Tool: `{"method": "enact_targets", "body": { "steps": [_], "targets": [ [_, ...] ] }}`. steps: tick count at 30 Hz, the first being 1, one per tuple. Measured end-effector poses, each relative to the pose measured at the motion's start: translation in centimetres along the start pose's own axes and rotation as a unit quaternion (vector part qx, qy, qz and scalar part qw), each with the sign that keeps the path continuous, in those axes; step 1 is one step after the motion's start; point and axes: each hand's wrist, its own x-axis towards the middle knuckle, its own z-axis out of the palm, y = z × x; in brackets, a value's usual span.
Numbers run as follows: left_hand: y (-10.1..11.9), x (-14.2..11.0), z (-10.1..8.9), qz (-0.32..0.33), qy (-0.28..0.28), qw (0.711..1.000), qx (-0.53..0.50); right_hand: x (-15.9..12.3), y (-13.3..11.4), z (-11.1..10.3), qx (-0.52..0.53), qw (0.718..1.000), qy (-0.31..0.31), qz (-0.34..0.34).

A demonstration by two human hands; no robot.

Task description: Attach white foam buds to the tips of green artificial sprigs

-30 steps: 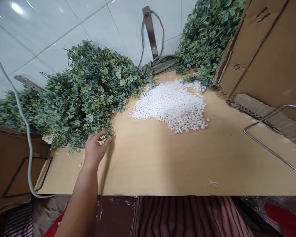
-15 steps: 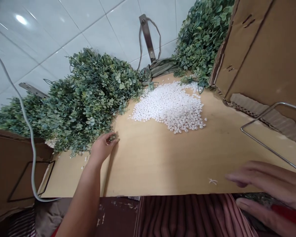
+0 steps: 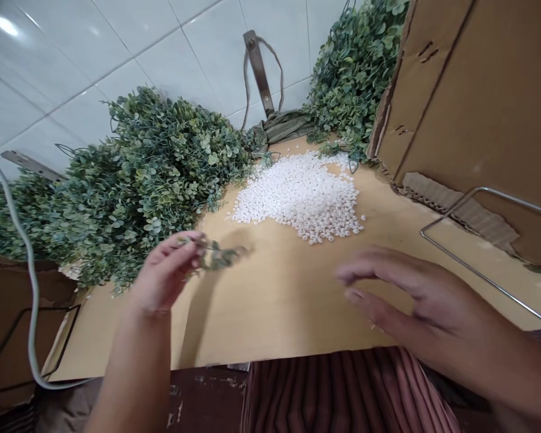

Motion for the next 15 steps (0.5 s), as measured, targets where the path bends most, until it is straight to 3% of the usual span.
{"method": "enact_targets", "body": {
  "steps": [2, 5, 10, 15],
  "targets": [
    [-0.9, -0.4, 2.8, -0.069, -0.122, 0.99, -0.007, 1.8, -0.8, 1.3, 0.074, 0.997, -0.01, -0.011],
    [-2.5, -0.2, 6.1, -0.103, -0.196, 0.975, -0.033, 3.5, -1.0, 4.3, 0.148, 0.988, -0.045, 0.011],
    [-3.7, 1.0, 8.2, -0.093, -0.184, 0.977, -0.057, 4.0, 0.7, 7.9, 0.131, 0.989, -0.067, 0.013],
    [-4.0, 1.2, 8.3, -0.106, -0.18, 0.975, -0.07, 4.0, 1.8, 8.4, 0.163, 0.981, -0.061, 0.079]
  ]
}}
